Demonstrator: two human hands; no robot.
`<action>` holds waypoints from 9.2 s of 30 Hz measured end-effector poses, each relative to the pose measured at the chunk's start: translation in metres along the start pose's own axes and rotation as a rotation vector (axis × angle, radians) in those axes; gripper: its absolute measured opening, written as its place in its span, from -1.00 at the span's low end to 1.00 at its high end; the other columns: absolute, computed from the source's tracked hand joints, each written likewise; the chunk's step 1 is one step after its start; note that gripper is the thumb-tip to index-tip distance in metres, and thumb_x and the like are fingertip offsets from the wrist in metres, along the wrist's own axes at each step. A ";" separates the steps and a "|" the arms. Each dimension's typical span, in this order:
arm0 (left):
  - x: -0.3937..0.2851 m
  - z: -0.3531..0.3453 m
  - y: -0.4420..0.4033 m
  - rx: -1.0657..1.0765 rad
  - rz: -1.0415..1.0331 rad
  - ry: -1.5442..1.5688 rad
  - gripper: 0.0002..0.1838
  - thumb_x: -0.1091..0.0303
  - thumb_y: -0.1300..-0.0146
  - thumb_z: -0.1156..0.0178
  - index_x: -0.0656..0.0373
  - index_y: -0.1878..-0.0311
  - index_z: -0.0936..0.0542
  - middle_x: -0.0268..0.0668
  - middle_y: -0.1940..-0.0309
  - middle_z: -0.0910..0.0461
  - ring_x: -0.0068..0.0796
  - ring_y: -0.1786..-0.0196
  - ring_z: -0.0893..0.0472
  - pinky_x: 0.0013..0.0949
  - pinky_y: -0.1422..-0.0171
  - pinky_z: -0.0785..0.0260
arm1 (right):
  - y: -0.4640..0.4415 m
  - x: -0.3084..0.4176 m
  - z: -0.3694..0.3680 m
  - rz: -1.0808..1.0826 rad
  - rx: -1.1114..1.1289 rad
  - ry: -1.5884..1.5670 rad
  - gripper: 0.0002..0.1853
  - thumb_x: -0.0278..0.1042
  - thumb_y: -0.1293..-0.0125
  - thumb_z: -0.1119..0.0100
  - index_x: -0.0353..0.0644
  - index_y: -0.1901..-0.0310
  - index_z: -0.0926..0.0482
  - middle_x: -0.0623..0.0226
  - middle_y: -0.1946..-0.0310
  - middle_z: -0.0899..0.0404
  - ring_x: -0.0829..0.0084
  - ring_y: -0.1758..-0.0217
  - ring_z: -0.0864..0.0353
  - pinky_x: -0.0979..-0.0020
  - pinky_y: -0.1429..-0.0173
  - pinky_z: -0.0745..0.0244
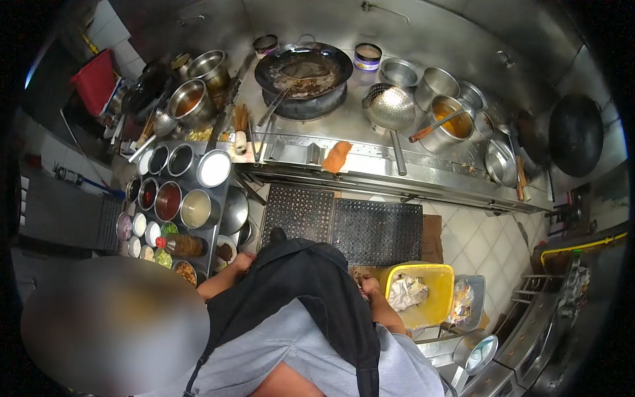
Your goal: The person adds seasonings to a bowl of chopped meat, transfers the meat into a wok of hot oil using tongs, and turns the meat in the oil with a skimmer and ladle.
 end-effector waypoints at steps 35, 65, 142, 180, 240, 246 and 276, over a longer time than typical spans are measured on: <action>-0.001 -0.005 0.001 -0.013 0.052 0.450 -0.67 0.16 -0.34 -0.06 -0.02 -0.06 -0.67 -0.30 0.24 -0.70 -0.35 0.31 -0.67 -0.20 0.37 -0.56 | -0.029 -0.010 0.005 0.269 -0.005 0.218 -0.60 -0.34 -0.24 -0.08 -0.15 -0.11 -0.61 0.24 0.26 -0.69 0.30 0.32 -0.72 0.26 0.38 -0.62; -0.055 0.179 0.003 -0.767 0.123 0.717 -0.70 0.32 -0.35 -0.19 0.16 -0.10 -0.63 -0.26 0.36 -0.67 -0.43 0.36 -0.61 -0.31 0.16 -0.52 | 0.013 0.023 -0.004 0.055 -0.048 -0.006 -0.74 -0.34 -0.25 -0.06 -0.10 0.04 -0.60 0.33 0.36 -0.62 0.34 0.46 -0.68 0.26 0.49 -0.56; -0.115 0.569 -0.082 -0.558 0.065 1.366 -0.36 0.57 -0.29 0.05 0.17 -0.48 -0.20 -0.25 0.38 -0.58 -0.61 0.61 -0.37 -0.49 0.65 -0.14 | -0.040 0.001 0.025 -0.085 -0.200 -0.616 -0.91 -0.49 -0.09 -0.08 -0.21 0.38 -0.58 0.28 0.48 -0.55 0.30 0.42 -0.53 0.28 0.29 -0.46; -0.140 0.573 -0.076 -0.701 0.024 1.022 -0.25 0.55 -0.20 0.08 0.20 -0.54 -0.16 -0.31 0.44 -0.53 -0.58 0.63 -0.35 -0.43 0.66 -0.12 | 0.000 0.027 0.028 0.062 -0.280 -0.338 -0.91 -0.43 -0.18 -0.11 -0.16 0.32 -0.60 0.28 0.43 -0.58 0.31 0.37 -0.55 0.31 0.30 -0.45; -0.148 0.651 -0.038 -0.369 0.272 0.822 -0.88 0.49 -0.27 0.02 0.17 0.14 -0.42 -0.42 0.54 -0.51 -0.68 0.63 -0.37 -0.50 0.61 -0.17 | 0.000 0.065 0.032 -0.131 -0.182 -0.464 -0.72 -0.40 -0.23 -0.08 -0.19 0.02 -0.56 0.31 0.44 -0.59 0.42 0.51 -0.56 0.37 0.49 -0.42; -0.152 0.645 -0.018 -0.318 0.179 1.111 -0.85 0.52 -0.24 0.01 0.24 0.13 -0.46 -0.36 0.51 -0.50 -0.67 0.65 -0.34 -0.52 0.65 -0.14 | -0.055 -0.007 0.027 0.196 0.010 -0.053 -0.58 -0.34 -0.30 -0.04 -0.14 -0.20 -0.51 0.24 0.21 -0.64 0.34 0.37 -0.67 0.31 0.47 -0.51; -0.044 0.801 -0.191 -0.905 0.219 -0.092 -0.49 0.38 -0.37 0.10 0.00 -0.38 -0.44 0.04 -0.19 -0.55 0.07 -0.25 -0.55 0.04 -0.33 -0.38 | -0.013 0.163 -0.013 -0.018 -0.270 -0.081 -0.58 -0.23 -0.35 -0.07 -0.18 -0.19 -0.53 0.06 -0.10 -0.60 0.13 0.01 -0.65 0.21 -0.05 -0.57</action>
Point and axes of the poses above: each hand's wrist, its own y-axis away from the middle knuckle, its own z-axis out of the back of the hand, x = y × z, the point moved 5 cm from there along -y, towards the middle knuckle
